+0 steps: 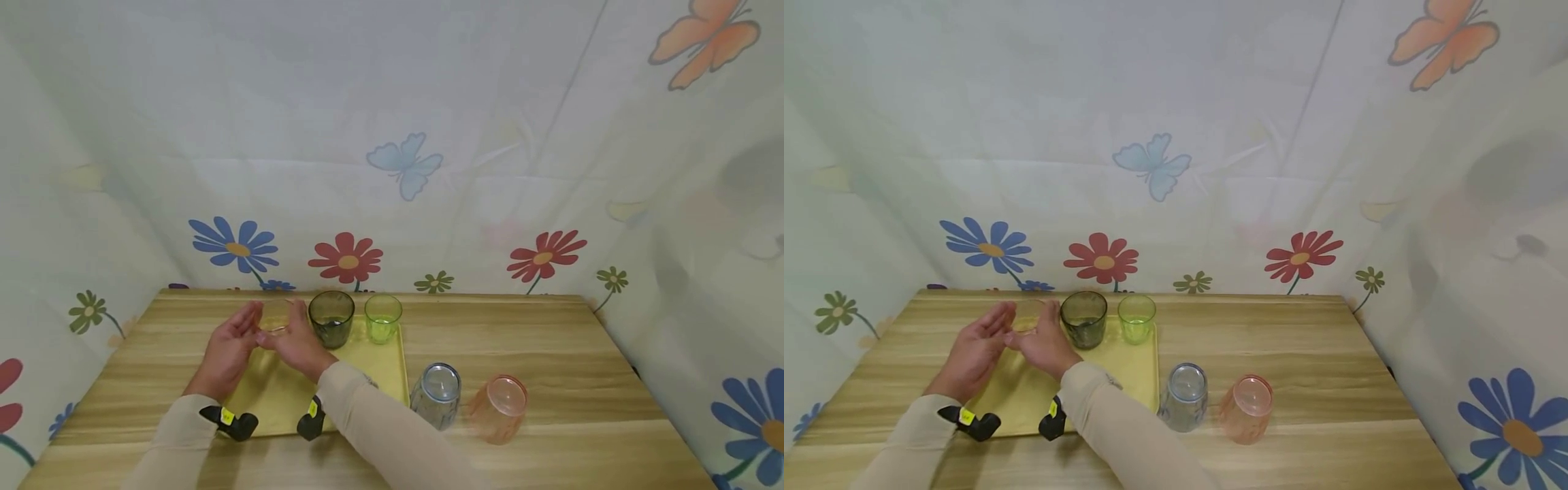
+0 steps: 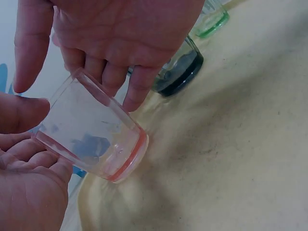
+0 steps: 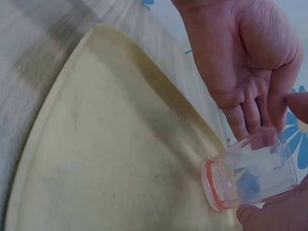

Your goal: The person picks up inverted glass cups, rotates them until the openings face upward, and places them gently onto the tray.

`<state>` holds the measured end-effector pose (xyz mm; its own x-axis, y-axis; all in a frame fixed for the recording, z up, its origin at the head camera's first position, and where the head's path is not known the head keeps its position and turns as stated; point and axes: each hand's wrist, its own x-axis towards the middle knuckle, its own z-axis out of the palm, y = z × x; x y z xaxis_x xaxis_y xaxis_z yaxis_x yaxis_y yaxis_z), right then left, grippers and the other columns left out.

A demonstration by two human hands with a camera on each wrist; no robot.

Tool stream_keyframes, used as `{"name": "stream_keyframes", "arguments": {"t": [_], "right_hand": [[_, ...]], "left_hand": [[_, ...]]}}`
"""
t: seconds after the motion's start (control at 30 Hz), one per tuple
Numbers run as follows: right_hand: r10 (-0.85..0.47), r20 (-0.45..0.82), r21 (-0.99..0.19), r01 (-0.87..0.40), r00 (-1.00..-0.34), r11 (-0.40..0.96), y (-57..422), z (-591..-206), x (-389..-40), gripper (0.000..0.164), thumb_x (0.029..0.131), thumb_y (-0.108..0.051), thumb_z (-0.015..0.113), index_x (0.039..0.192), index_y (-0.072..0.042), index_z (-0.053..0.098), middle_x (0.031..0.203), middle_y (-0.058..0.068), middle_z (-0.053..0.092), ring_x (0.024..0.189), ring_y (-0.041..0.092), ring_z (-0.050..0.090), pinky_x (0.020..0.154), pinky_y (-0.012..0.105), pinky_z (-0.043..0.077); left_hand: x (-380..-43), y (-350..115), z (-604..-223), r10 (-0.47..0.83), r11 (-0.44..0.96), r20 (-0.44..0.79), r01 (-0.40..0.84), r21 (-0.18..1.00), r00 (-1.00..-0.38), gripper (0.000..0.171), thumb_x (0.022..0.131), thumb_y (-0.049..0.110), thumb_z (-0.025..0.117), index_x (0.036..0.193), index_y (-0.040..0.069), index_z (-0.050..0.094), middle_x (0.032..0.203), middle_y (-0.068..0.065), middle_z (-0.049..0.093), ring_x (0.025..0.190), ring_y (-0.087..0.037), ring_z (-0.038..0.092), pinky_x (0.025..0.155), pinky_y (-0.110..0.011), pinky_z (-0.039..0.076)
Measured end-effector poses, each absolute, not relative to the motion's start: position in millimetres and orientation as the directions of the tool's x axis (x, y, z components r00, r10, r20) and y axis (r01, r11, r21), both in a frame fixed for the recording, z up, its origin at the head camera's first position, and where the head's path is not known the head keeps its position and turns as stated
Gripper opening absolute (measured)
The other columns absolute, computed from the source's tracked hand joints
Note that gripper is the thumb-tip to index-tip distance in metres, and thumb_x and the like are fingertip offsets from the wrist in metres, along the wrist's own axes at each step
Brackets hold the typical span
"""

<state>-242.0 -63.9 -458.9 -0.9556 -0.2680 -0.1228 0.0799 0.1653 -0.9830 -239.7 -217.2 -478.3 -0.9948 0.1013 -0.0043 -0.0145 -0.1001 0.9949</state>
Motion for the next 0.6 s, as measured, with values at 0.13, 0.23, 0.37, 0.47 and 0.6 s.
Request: {"name": "stream_keyframes", "arguments": {"t": [0.13, 0.23, 0.37, 0.47, 0.6], "right_hand": [[-0.277, -0.140, -0.981, 0.094, -0.951, 0.171, -61.0, -461.8, -242.6, 0.105, 0.094, -0.028, 0.075, 0.169, -0.011, 0.003, 0.178, 0.006, -0.001, 0.163, 0.019, 0.005, 0.133, 0.045, 0.017], [-0.282, -0.144, -0.979, 0.094, -0.948, 0.183, -60.9, -462.9, -243.2, 0.107, 0.093, -0.028, 0.075, 0.169, -0.012, 0.002, 0.178, 0.007, -0.003, 0.163, 0.019, 0.004, 0.133, 0.045, 0.017], [-0.279, -0.140, -0.976, 0.085, -0.950, 0.202, -60.4, -464.2, -244.4, 0.107, 0.091, -0.024, 0.076, 0.169, -0.014, 0.003, 0.178, 0.005, -0.001, 0.163, 0.019, 0.010, 0.132, 0.045, 0.023], [-0.267, -0.137, -0.974, 0.080, -0.954, 0.213, -60.7, -464.3, -244.0, 0.107, 0.089, -0.021, 0.077, 0.169, -0.015, 0.005, 0.178, 0.003, 0.004, 0.162, 0.021, 0.018, 0.129, 0.046, 0.029], [-0.254, -0.130, -0.971, 0.071, -0.959, 0.229, -61.4, -464.3, -242.4, 0.109, 0.089, -0.020, 0.078, 0.169, -0.015, 0.005, 0.178, 0.002, 0.008, 0.161, 0.022, 0.021, 0.129, 0.047, 0.030]], "left_hand": [[-240.5, -214.9, -480.2, 0.091, -0.114, -0.005, -0.015, 0.993, -0.996, 0.078, 0.097, -0.017, 0.044, 0.165, -0.004, 0.007, 0.174, -0.019, 0.007, 0.162, -0.032, 0.005, 0.120, -0.015, 0.031], [-240.3, -215.5, -480.0, 0.094, -0.114, -0.002, -0.013, 0.993, -0.996, 0.076, 0.099, -0.016, 0.043, 0.165, -0.004, 0.007, 0.174, -0.019, 0.007, 0.162, -0.032, 0.005, 0.116, -0.011, 0.034], [-241.0, -216.2, -479.5, 0.100, -0.095, -0.014, -0.024, 0.995, -0.995, 0.072, 0.103, -0.012, 0.041, 0.165, -0.002, 0.008, 0.174, -0.017, 0.007, 0.163, -0.031, 0.005, 0.127, -0.027, 0.024], [-241.6, -215.8, -478.8, 0.091, -0.061, -0.029, -0.035, 0.998, -0.995, 0.071, 0.103, -0.012, 0.041, 0.165, -0.002, 0.009, 0.175, -0.015, 0.008, 0.163, -0.030, 0.005, 0.130, -0.033, 0.018], [-241.8, -214.6, -477.3, 0.071, 0.000, -0.048, -0.048, 0.999, -0.996, 0.071, 0.103, -0.009, 0.044, 0.166, -0.001, 0.012, 0.175, -0.014, 0.010, 0.163, -0.029, 0.007, 0.131, -0.033, 0.018]]}}
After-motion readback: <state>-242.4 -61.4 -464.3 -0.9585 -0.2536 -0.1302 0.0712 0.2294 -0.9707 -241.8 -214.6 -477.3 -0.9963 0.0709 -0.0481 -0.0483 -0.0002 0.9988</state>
